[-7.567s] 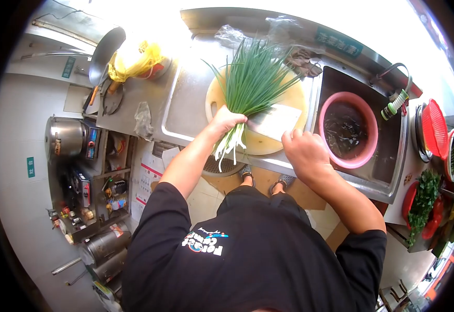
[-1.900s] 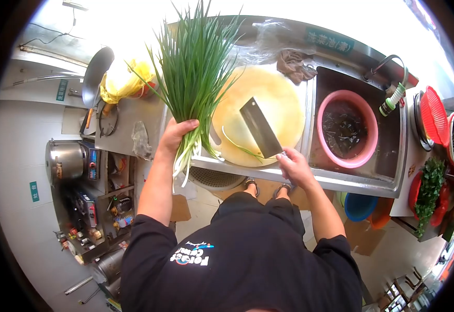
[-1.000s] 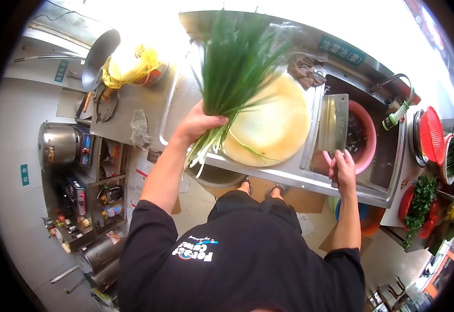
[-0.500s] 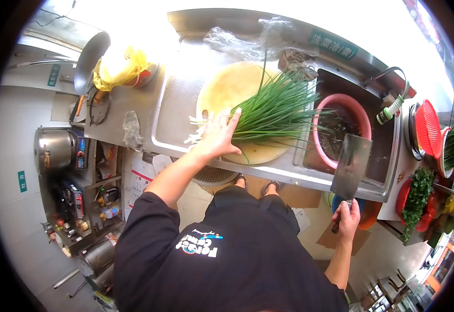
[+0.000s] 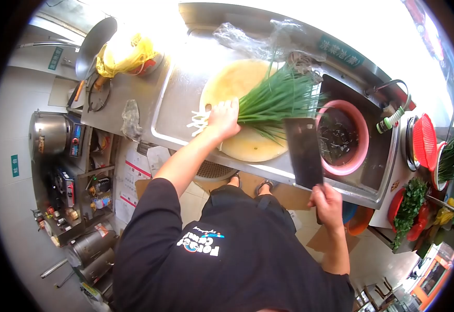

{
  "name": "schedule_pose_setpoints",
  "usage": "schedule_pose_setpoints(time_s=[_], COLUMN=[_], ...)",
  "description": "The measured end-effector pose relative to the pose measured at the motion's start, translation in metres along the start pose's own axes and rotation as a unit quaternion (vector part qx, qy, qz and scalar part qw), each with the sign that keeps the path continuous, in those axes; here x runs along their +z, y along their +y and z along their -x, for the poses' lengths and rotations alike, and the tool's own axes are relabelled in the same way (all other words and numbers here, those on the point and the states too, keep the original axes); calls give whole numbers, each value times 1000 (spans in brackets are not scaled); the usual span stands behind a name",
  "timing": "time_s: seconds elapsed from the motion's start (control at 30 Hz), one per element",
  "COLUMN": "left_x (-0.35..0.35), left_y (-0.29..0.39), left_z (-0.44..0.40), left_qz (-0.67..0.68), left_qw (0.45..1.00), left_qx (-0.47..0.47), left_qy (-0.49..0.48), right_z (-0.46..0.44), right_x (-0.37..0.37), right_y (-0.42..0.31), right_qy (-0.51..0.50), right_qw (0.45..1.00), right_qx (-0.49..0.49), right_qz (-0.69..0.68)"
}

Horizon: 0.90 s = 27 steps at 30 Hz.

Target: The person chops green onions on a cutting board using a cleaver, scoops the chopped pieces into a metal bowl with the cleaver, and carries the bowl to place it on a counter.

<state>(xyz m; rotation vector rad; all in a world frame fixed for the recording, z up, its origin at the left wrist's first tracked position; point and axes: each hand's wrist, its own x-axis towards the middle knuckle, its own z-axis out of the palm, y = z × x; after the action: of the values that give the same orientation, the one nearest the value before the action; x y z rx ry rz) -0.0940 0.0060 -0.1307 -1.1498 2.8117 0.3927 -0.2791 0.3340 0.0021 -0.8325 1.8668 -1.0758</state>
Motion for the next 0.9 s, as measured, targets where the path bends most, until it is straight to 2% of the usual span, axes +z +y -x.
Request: schedule_pose_setpoints(time_s=[0.03, 0.1, 0.17, 0.23, 0.37, 0.43, 0.47, 0.53, 0.63, 0.7, 0.77, 0.9], left_x=[-1, 0, -2, -13, 6, 0, 5, 12, 8, 11, 13, 8], left_y=[1, 2, 4, 9, 4, 6, 5, 6, 8, 7, 4, 4], left_z=[1, 10, 13, 17, 9, 8, 8, 11, 13, 13, 13, 14], left_qz=[1, -18, -38, -69, -18, 14, 19, 2, 26, 22, 19, 25], left_qw=[1000, 999, 997, 997, 997, 996, 995, 996, 994, 995, 995, 997], left_qx=[-2, 30, 29, -11, -59, -88, -90, -76, -97, -89, -81, -68], left_qy=[3, 17, 52, 33, 43, -28, -29, 38, 34, 44, 52, 24], right_z=[-8, -27, -49, -71, -92, -89, -87, -82, -83, -84, -85, -93], right_x=[12, 36, 62, 85, 107, 113, 116, 123, 136, 143, 145, 148], right_y=[-9, -1, -17, -15, -26, -31, -33, -37, -31, -27, -29, -48], right_qy=[-18, -5, -7, 39, 35, 63, 60, 68, 39, 44, 7, -15], right_qw=[999, 983, 982, 969, 965, 955, 954, 947, 936, 929, 927, 917], right_qx=[-15, -105, -96, -152, -125, -170, -170, -189, -151, -145, -87, -57], right_qz=[43, 153, 162, 190, 226, 234, 239, 250, 315, 337, 365, 396])
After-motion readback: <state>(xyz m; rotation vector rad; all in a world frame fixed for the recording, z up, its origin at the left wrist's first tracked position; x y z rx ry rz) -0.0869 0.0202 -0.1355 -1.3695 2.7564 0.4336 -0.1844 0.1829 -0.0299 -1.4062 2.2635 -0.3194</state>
